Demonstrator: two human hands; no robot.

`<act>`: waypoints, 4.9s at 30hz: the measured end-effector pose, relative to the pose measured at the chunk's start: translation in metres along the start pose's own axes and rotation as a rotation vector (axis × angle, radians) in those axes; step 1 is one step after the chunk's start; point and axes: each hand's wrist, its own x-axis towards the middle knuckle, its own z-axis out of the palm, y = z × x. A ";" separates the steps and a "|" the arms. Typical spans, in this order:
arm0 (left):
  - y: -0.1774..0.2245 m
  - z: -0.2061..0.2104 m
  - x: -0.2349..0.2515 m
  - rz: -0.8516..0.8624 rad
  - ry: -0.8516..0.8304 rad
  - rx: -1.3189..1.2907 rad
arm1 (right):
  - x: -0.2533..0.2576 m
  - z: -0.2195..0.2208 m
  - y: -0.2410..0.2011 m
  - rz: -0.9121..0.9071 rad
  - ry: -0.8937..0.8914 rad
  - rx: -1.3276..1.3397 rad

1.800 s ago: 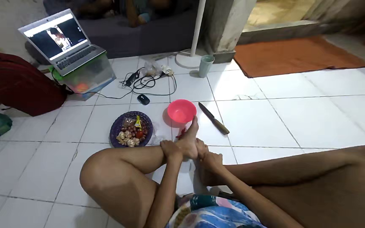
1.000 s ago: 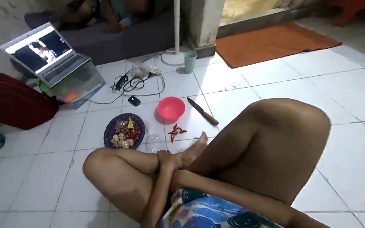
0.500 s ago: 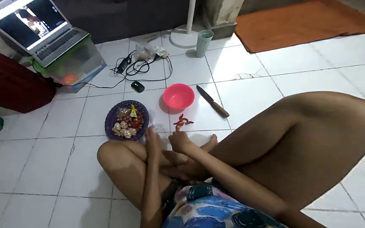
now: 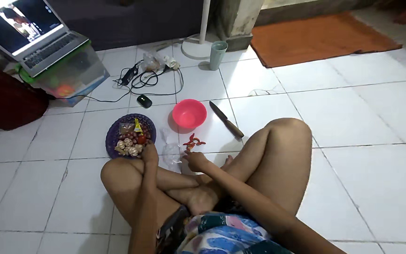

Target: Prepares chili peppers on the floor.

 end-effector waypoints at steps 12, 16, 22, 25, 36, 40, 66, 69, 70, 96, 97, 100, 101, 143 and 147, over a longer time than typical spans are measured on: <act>0.010 -0.007 0.014 0.194 -0.032 -0.004 | -0.012 -0.057 0.095 0.088 0.224 0.265; 0.006 0.007 0.007 0.243 0.015 -0.086 | 0.018 -0.063 0.105 0.255 0.058 0.122; 0.003 0.077 -0.023 0.525 0.552 -0.428 | 0.025 -0.058 0.074 0.370 0.064 0.133; 0.003 0.092 -0.031 0.628 0.484 -0.458 | 0.024 -0.059 0.071 0.383 0.059 0.119; 0.013 0.097 -0.040 0.661 0.310 -0.784 | -0.001 -0.019 0.055 -0.077 0.292 0.403; 0.014 0.094 -0.043 0.586 0.227 -0.801 | 0.002 0.001 0.036 -0.094 0.311 0.396; -0.001 0.091 -0.033 0.657 0.152 -0.868 | 0.016 0.011 0.043 -0.234 0.270 1.210; -0.003 0.088 -0.032 0.675 0.092 -0.924 | 0.016 0.007 0.045 -0.191 0.155 1.321; -0.004 0.087 -0.032 0.682 0.076 -0.957 | 0.016 0.006 0.045 -0.187 0.140 1.351; 0.011 0.076 -0.027 0.321 0.311 -1.092 | 0.028 -0.034 0.094 0.108 0.343 0.362; 0.011 0.077 -0.027 0.324 0.316 -1.095 | 0.028 -0.034 0.089 0.136 0.319 0.317; 0.010 0.077 -0.029 0.338 0.330 -1.105 | 0.028 -0.035 0.073 0.199 0.270 0.203; 0.010 0.078 -0.029 0.338 0.327 -1.104 | 0.028 -0.036 0.071 0.204 0.267 0.185; 0.016 0.093 -0.027 0.401 0.342 -0.546 | 0.024 -0.077 0.046 0.015 0.741 0.743; 0.014 0.094 -0.029 0.468 0.527 -0.643 | 0.024 -0.046 0.032 -0.047 0.705 0.819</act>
